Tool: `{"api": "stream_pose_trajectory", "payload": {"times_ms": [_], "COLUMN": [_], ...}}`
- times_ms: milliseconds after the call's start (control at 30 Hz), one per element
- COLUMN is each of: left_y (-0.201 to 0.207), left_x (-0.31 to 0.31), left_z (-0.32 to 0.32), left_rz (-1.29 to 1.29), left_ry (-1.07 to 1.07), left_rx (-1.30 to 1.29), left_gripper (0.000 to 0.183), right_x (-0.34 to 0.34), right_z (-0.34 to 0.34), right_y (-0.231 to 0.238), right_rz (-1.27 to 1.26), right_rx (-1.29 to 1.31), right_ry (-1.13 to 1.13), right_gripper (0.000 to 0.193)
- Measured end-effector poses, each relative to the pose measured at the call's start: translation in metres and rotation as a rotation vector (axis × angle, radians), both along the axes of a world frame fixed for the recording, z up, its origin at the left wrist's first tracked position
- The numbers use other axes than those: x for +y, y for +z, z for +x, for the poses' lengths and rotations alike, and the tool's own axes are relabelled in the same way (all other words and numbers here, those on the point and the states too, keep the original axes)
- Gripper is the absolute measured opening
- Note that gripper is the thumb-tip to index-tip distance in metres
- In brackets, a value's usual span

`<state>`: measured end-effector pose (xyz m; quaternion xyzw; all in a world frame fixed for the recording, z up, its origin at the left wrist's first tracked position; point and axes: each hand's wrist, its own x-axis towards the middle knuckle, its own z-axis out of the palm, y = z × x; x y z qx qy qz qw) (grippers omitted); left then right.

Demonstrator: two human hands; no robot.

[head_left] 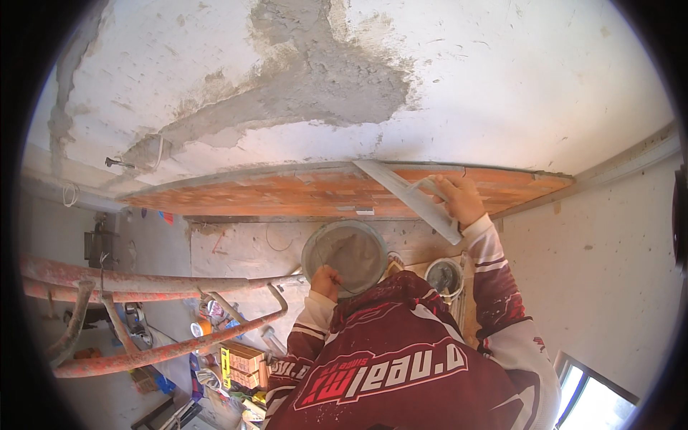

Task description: The person applies plaster to a ceiling using a trowel and a hawk, smoothing the surface along a wooden beam. The person then uses a utility knife to cut a piece of material on the ceiling.

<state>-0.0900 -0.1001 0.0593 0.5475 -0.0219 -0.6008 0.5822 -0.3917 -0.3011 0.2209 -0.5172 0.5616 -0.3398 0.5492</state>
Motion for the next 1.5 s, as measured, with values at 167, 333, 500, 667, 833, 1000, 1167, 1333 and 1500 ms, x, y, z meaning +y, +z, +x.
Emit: {"api": "stream_pose_trajectory", "payload": {"times_ms": [167,333,500,667,833,1000,1167,1333,1500], "left_y": [0.006,0.013,-0.001,0.008,0.017,0.025,0.019,0.02,0.02], "left_x": [-0.003,-0.003,-0.001,-0.005,-0.001,-0.003,0.001,-0.005,-0.007], "left_z": [0.0,-0.003,0.0,-0.008,-0.015,-0.024,-0.02,-0.018,-0.015], "left_rz": [0.018,0.085,0.009,0.029,-0.024,0.033,0.026,0.016,0.041], "left_ry": [-0.016,0.011,-0.021,-0.018,-0.062,-0.027,-0.037,-0.055,-0.052], "left_rx": [0.029,0.017,-0.006,0.03,-0.051,-0.002,-0.033,-0.028,-0.006], "left_gripper": [0.009,0.01,0.009,0.01,0.012,0.012,0.011,0.01,0.011], "right_x": [0.001,0.023,0.038,0.071,0.071,0.072,0.076,0.077,0.082], "right_z": [-0.04,-0.061,-0.026,0.051,0.104,0.125,0.093,0.055,0.038], "right_y": [-0.008,0.017,-0.008,-0.112,-0.155,-0.181,-0.178,-0.145,-0.128], "right_rz": [0.067,0.135,-0.209,-0.307,-0.259,-0.279,-0.416,-0.444,-0.413], "right_rx": [-0.119,-0.131,0.122,0.485,0.74,0.83,0.584,0.565,0.601], "right_ry": [-0.082,-0.077,0.315,0.601,0.837,1.032,0.885,0.807,0.761], "right_gripper": [0.034,0.033,0.036,0.041,0.035,0.036,0.04,0.041,0.04]}}
